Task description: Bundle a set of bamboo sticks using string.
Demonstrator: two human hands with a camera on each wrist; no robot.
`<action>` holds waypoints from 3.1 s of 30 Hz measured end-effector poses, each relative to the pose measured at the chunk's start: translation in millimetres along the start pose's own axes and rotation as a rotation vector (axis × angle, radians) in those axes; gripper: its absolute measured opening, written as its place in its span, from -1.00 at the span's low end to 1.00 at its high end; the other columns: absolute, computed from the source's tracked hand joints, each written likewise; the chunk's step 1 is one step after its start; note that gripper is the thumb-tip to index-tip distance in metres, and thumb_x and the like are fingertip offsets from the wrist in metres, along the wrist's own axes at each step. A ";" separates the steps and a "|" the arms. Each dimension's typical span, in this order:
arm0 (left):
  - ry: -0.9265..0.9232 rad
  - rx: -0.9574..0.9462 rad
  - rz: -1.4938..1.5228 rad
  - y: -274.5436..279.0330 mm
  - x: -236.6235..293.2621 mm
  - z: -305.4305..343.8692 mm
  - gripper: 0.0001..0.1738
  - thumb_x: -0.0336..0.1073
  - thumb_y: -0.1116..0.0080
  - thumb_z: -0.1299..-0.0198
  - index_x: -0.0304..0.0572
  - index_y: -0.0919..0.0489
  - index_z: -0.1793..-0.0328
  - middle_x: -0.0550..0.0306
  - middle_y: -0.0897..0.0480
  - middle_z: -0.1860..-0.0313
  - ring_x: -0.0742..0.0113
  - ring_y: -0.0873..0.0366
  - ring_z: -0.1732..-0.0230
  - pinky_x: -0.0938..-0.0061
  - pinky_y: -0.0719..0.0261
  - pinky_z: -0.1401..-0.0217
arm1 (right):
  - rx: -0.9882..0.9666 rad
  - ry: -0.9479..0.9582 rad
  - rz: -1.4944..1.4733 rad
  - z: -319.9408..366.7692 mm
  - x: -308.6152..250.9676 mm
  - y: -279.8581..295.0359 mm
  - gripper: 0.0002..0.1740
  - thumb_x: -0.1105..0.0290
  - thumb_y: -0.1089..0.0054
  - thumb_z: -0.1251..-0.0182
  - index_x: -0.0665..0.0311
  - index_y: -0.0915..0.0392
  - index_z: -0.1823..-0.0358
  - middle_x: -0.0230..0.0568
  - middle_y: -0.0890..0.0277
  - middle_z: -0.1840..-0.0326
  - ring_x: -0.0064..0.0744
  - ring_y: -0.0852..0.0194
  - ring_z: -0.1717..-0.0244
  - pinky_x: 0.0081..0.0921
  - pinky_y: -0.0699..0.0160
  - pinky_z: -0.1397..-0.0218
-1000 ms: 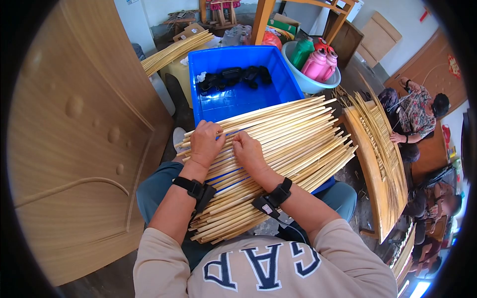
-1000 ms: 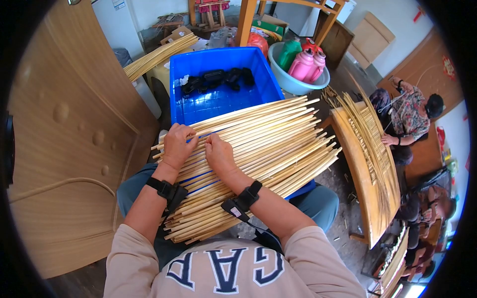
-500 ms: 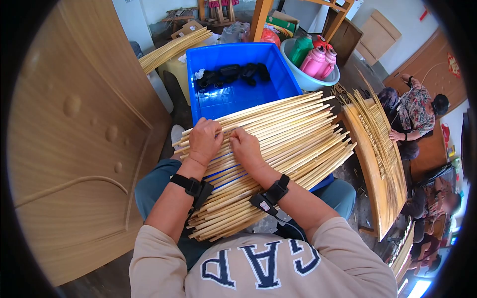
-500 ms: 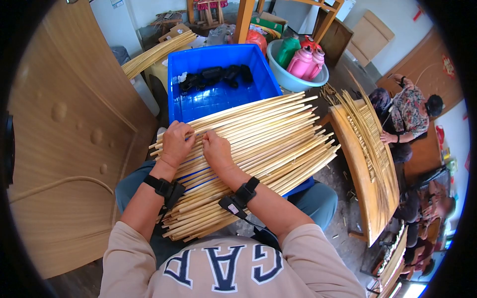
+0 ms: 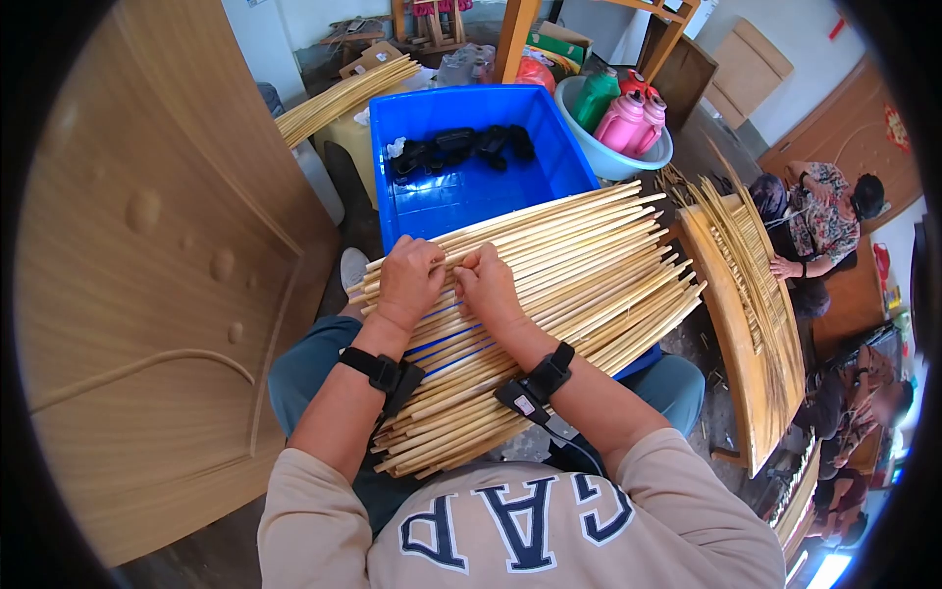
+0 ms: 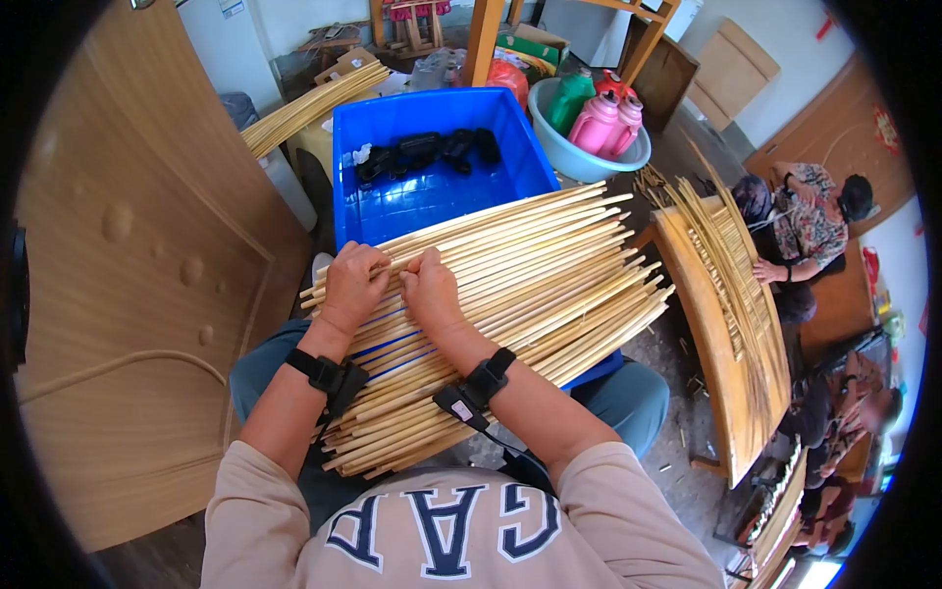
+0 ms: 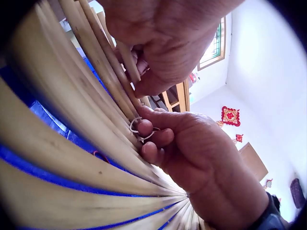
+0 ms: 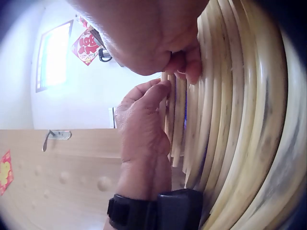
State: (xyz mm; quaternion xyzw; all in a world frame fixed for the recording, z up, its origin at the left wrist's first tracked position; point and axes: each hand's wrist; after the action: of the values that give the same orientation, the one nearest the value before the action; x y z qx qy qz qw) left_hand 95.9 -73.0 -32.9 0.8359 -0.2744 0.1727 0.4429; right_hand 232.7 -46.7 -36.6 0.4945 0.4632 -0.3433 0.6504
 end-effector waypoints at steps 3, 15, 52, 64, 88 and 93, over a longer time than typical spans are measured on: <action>0.003 -0.019 0.003 -1.5 -1.9 1.0 -0.90 -0.48 -0.20 0.22 -0.18 -0.54 0.50 0.08 -0.56 0.47 0.09 -0.47 0.34 0.31 -0.47 0.27 | -0.004 0.030 -0.023 -0.7 1.3 -0.1 -0.85 0.48 -0.08 -0.21 0.31 -0.26 0.36 -0.18 -0.39 0.76 -0.32 -0.40 0.81 -0.39 -0.38 0.69; 0.011 -0.054 -0.016 -0.3 3.8 7.5 -0.87 -0.50 -0.24 0.21 -0.20 -0.57 0.45 0.09 -0.57 0.45 0.10 -0.48 0.32 0.32 -0.48 0.25 | -0.180 -0.132 -0.044 -7.6 -15.3 14.2 -0.88 0.47 -0.08 -0.20 0.35 -0.35 0.32 -0.06 -0.45 0.69 -0.17 -0.47 0.72 -0.34 -0.47 0.58; 0.153 -0.157 -0.081 6.1 0.9 6.8 -0.86 -0.41 -0.28 0.13 -0.12 -0.63 0.36 0.10 -0.63 0.38 0.12 -0.50 0.27 0.27 -0.48 0.21 | -0.165 0.070 -0.672 -36.9 -58.0 32.7 -0.91 0.37 0.10 -0.43 0.22 -0.27 0.19 -0.16 -0.53 0.35 -0.37 -0.58 0.39 -0.49 -0.62 0.24; 0.107 -0.166 -0.188 9.4 0.9 7.5 -0.92 -0.46 -0.18 0.10 -0.11 -0.61 0.42 0.12 -0.63 0.40 0.11 -0.51 0.26 0.27 -0.50 0.21 | 0.139 0.401 -0.783 -32.4 -80.6 71.8 -0.90 0.36 0.14 -0.45 0.21 -0.26 0.23 -0.17 -0.48 0.43 -0.47 -0.45 0.58 -0.56 -0.53 0.46; 0.072 -0.117 -0.191 10.7 -9.4 2.9 -0.90 -0.43 -0.15 0.08 -0.04 -0.64 0.44 0.15 -0.62 0.42 0.16 -0.52 0.25 0.30 -0.52 0.27 | 0.446 0.272 -0.744 -39.1 -58.4 101.3 -0.90 0.38 0.09 -0.42 0.24 -0.28 0.24 -0.22 -0.47 0.46 -0.54 -0.42 0.60 -0.63 -0.47 0.55; 0.137 -0.036 -0.214 24.5 -11.3 -6.4 -0.92 -0.43 -0.21 0.08 -0.07 -0.65 0.42 0.16 -0.59 0.47 0.17 -0.51 0.33 0.33 -0.50 0.27 | 0.366 0.213 -0.697 -33.2 -52.9 94.6 -0.90 0.37 0.08 -0.42 0.22 -0.29 0.22 -0.22 -0.47 0.42 -0.52 -0.48 0.53 -0.63 -0.51 0.49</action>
State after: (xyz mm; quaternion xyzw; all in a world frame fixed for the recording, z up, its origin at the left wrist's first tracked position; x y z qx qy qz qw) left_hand 71.7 -75.5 -19.6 0.8387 -0.1557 0.1760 0.4912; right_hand 291.8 10.6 41.2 0.4483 0.5991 -0.5669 0.3445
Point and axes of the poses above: each hand's wrist, its own z-axis away from the middle knuckle, its own y-axis out of the back of the hand, x = y × z
